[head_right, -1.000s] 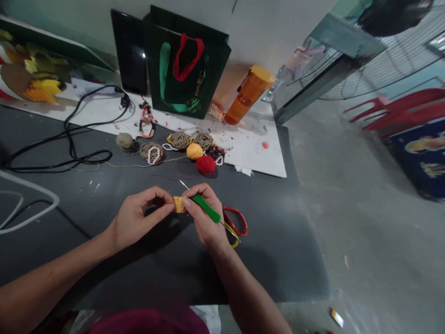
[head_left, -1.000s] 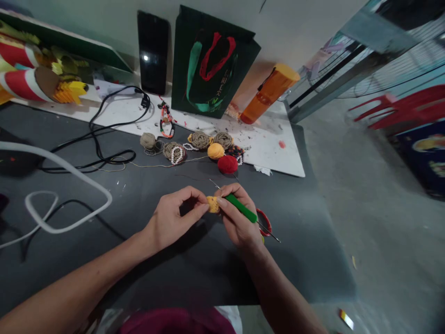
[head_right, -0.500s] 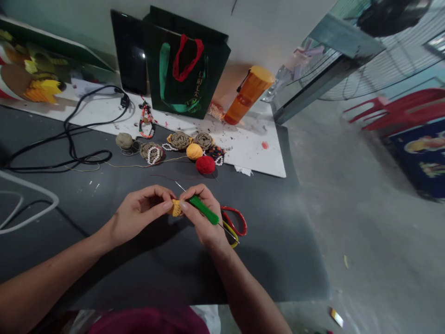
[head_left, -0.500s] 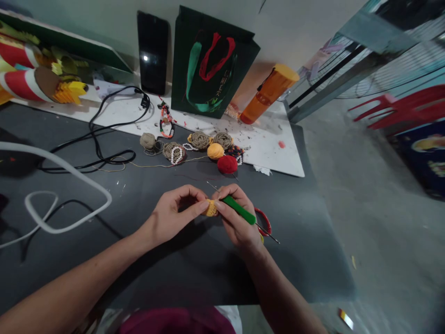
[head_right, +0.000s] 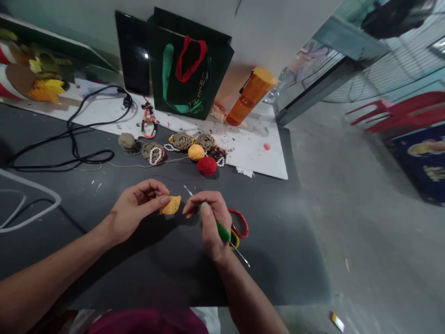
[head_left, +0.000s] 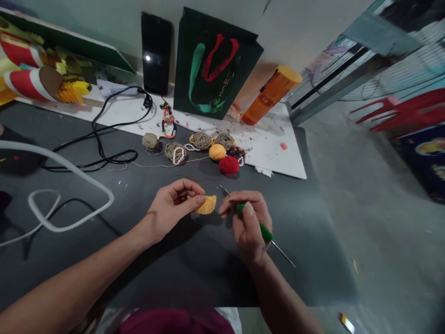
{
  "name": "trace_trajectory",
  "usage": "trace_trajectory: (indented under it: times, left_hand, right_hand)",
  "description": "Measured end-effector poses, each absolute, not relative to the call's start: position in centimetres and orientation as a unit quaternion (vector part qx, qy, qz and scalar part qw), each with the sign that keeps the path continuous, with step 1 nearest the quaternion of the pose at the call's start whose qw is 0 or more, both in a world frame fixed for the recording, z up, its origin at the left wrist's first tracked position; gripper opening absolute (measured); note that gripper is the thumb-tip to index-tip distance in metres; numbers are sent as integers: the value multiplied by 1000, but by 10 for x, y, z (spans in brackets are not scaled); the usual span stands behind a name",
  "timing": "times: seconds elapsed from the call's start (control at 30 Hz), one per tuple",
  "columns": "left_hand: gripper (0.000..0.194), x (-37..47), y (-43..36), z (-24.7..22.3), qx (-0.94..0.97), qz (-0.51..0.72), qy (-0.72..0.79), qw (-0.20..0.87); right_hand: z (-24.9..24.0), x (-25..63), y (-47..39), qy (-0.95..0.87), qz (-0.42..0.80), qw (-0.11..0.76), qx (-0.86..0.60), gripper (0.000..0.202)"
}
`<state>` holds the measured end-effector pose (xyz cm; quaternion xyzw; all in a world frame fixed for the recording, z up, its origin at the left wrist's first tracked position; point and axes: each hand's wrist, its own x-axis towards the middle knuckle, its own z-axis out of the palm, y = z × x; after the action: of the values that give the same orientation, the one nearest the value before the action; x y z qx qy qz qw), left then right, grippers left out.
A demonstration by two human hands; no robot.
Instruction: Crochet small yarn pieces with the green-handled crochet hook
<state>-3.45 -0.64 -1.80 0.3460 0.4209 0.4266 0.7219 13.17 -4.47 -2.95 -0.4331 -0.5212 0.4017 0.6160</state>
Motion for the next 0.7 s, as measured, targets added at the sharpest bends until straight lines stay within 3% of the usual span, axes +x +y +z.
trace_trajectory:
  times: [0.07,0.3,0.7]
  left_hand:
    - [23,-35,-6,-18,339,433,421,721]
    - [26,-38,-4,-20,328,451,409,722]
    - [26,-41,-2,-21,296,448,416,734]
  right_hand:
    - [-29,133,-49,-558,389,602,-419,9]
    - [-32,137,-50,-667,330,528,-409,14]
    - [-26,135,-48,-704,283,486,-434,16]
